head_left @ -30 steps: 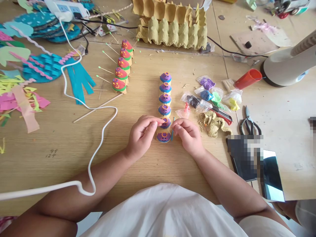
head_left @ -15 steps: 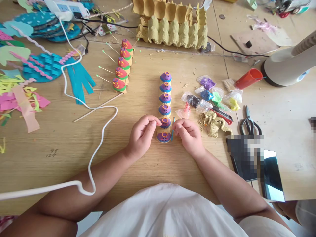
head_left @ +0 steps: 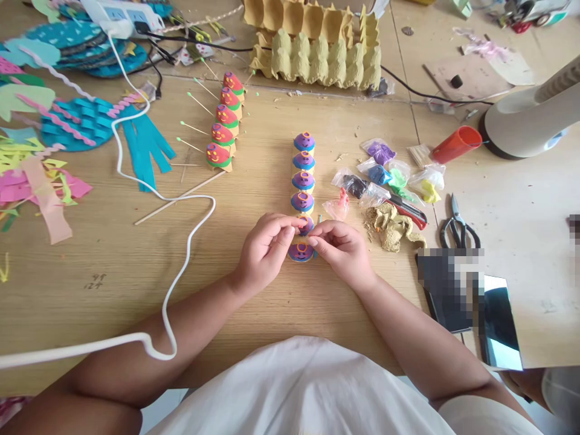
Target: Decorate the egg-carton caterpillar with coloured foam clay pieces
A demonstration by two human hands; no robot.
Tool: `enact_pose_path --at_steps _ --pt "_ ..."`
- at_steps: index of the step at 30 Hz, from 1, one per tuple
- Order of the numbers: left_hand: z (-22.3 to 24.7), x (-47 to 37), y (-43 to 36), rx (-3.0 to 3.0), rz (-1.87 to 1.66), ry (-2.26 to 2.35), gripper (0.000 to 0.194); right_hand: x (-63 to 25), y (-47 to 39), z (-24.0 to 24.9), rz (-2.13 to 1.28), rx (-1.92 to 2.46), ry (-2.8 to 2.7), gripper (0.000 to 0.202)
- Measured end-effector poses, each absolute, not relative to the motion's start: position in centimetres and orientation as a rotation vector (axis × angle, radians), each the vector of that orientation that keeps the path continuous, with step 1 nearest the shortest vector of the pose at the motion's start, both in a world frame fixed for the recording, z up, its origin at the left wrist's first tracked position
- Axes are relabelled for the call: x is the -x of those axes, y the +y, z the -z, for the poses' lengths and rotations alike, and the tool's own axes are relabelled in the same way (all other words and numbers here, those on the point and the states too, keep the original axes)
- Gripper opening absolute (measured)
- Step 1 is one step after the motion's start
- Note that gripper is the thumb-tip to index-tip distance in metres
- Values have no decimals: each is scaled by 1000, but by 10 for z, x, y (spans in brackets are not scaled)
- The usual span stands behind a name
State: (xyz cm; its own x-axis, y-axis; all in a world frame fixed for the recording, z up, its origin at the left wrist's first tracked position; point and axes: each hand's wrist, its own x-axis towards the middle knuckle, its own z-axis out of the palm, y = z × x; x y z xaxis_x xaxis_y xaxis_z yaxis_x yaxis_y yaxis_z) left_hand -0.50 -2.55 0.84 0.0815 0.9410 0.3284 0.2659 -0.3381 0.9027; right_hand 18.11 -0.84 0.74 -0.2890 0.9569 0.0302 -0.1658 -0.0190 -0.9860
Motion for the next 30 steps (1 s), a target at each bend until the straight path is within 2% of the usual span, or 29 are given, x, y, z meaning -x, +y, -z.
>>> enact_pose_path --at_steps 8,17,25,30 --pt "-11 5 -24 -1895 -1349 1192 8 -183 -8 -11 -1393 984 -1376 40" --pt "-8 9 -23 -2113 -1418 1156 17 -186 -7 -10 -1429 928 -1400 24" --pt "-12 9 -22 -2245 -1407 1181 25 -184 -7 -14 -1544 917 -1323 24" --pt "-14 7 -23 -2199 -1409 1187 22 -183 -7 -13 -1566 932 -1262 23"
